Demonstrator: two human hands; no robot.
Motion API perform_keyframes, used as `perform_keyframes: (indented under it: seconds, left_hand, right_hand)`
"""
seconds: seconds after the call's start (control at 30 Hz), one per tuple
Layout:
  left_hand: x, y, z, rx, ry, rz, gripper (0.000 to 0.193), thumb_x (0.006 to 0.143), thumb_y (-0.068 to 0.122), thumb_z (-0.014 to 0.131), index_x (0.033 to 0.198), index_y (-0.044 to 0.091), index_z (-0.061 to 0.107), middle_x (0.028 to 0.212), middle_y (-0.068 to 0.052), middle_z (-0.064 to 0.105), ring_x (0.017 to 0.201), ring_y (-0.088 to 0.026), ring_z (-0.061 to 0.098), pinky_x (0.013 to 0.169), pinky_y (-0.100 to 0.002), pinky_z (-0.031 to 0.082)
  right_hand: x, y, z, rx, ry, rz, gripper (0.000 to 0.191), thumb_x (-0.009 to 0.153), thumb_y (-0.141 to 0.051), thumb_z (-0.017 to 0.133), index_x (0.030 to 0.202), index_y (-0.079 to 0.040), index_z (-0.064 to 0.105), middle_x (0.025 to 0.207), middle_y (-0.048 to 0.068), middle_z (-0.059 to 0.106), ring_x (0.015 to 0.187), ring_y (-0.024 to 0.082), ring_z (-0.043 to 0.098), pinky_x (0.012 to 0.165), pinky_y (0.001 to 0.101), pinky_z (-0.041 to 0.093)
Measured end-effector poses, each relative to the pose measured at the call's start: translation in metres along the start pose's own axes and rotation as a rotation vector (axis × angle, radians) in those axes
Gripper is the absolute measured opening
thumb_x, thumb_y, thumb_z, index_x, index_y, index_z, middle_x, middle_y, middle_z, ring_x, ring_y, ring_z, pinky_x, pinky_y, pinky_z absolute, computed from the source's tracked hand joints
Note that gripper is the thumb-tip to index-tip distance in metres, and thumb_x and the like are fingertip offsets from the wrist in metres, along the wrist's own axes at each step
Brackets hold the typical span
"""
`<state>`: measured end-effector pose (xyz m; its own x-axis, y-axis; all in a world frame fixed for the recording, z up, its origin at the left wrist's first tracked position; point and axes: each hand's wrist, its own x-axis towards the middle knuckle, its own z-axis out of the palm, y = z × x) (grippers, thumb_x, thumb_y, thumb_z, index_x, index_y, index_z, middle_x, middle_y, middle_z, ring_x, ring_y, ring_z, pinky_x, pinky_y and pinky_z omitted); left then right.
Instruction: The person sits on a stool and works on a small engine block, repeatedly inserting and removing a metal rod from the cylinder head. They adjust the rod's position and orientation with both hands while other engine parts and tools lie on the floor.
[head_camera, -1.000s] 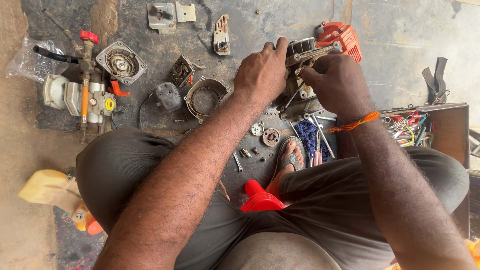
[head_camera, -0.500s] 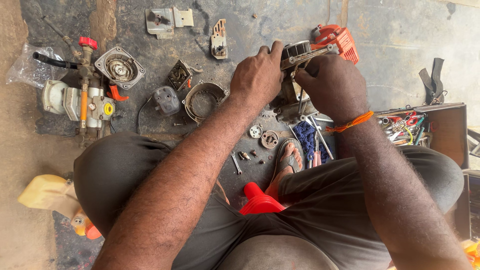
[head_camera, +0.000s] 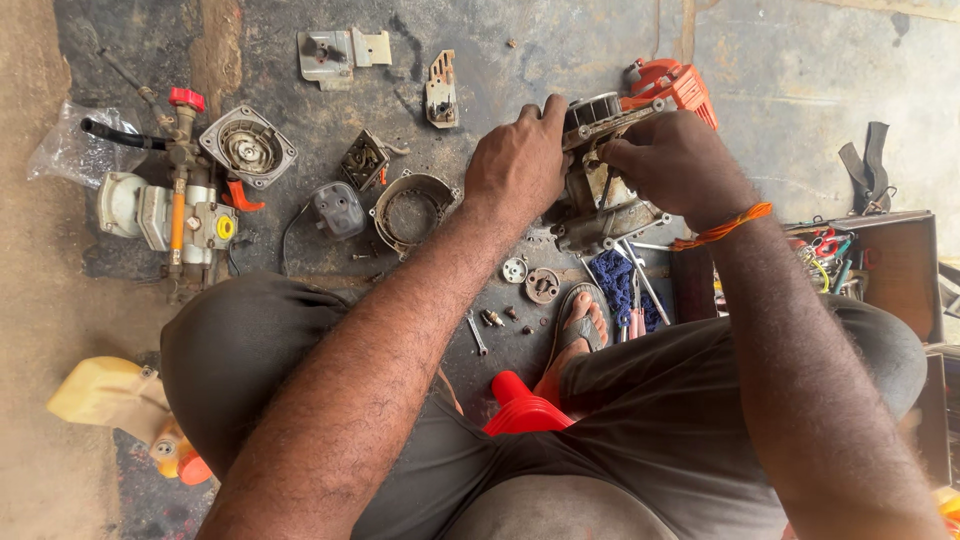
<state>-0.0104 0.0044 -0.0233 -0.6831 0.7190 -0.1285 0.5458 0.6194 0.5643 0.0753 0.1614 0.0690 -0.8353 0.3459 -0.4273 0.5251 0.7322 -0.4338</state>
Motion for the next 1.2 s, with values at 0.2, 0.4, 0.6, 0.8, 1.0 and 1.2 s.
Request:
perform_keyframes:
  seconds: [0.2, 0.4, 0.6, 0.8, 1.0, 1.2]
  left_hand:
    - [-0.002, 0.002, 0.000, -0.003, 0.036, -0.005, 0.052, 0.093, 0.020, 0.076, 0.132, 0.002, 0.045, 0.107, -0.022, 0.067, 0.086, -0.035, 0.077, 0.065, -0.040, 0.068]
    - [-0.003, 0.005, -0.003, 0.022, 0.001, -0.015, 0.052, 0.093, 0.019, 0.074, 0.133, 0.003, 0.044, 0.110, -0.023, 0.066, 0.088, -0.034, 0.076, 0.063, -0.037, 0.069]
    - [-0.003, 0.006, -0.004, 0.001, 0.018, -0.014, 0.052, 0.093, 0.020, 0.074, 0.132, 0.002, 0.045, 0.109, -0.023, 0.066, 0.087, -0.035, 0.076, 0.062, -0.037, 0.069]
    - [-0.004, 0.004, -0.003, -0.013, 0.033, -0.002, 0.050, 0.094, 0.022, 0.074, 0.130, 0.003, 0.046, 0.108, -0.023, 0.066, 0.088, -0.036, 0.076, 0.062, -0.038, 0.069]
    - [-0.003, 0.002, -0.002, -0.010, 0.033, -0.002, 0.056, 0.094, 0.024, 0.075, 0.134, 0.002, 0.044, 0.109, -0.026, 0.068, 0.086, -0.037, 0.077, 0.065, -0.041, 0.069]
    - [0.000, 0.000, -0.001, -0.061, -0.001, -0.033, 0.056, 0.095, 0.025, 0.074, 0.136, 0.003, 0.044, 0.110, -0.024, 0.069, 0.084, -0.035, 0.076, 0.065, -0.043, 0.068]
  right_hand:
    - [0.000, 0.003, -0.002, -0.028, 0.009, 0.004, 0.035, 0.097, -0.034, 0.068, 0.099, -0.001, 0.079, 0.068, 0.010, 0.070, 0.060, 0.018, 0.065, 0.058, 0.0389, 0.053]
    - [-0.004, -0.002, -0.002, -0.088, 0.025, -0.035, 0.033, 0.097, -0.033, 0.068, 0.100, -0.002, 0.078, 0.069, 0.010, 0.070, 0.060, 0.020, 0.066, 0.060, 0.0394, 0.054]
    - [-0.012, -0.012, 0.004, -0.204, 0.084, -0.045, 0.033, 0.098, -0.035, 0.072, 0.098, -0.003, 0.078, 0.075, 0.015, 0.072, 0.066, 0.027, 0.070, 0.065, 0.0442, 0.056]
    - [-0.028, -0.020, 0.008, -0.377, 0.212, -0.214, 0.028, 0.100, -0.034, 0.070, 0.093, -0.008, 0.078, 0.085, 0.012, 0.076, 0.075, 0.032, 0.073, 0.068, 0.0486, 0.057]
    - [-0.034, -0.028, 0.013, -0.429, 0.253, -0.226, 0.027, 0.103, -0.036, 0.068, 0.098, -0.010, 0.076, 0.081, 0.010, 0.076, 0.073, 0.030, 0.073, 0.066, 0.0485, 0.057]
    - [-0.052, -0.025, -0.004, -0.400, 0.296, -0.287, 0.078, 0.090, -0.056, 0.080, 0.139, -0.002, 0.054, 0.117, 0.018, 0.074, 0.103, 0.034, 0.071, 0.086, 0.0493, 0.057]
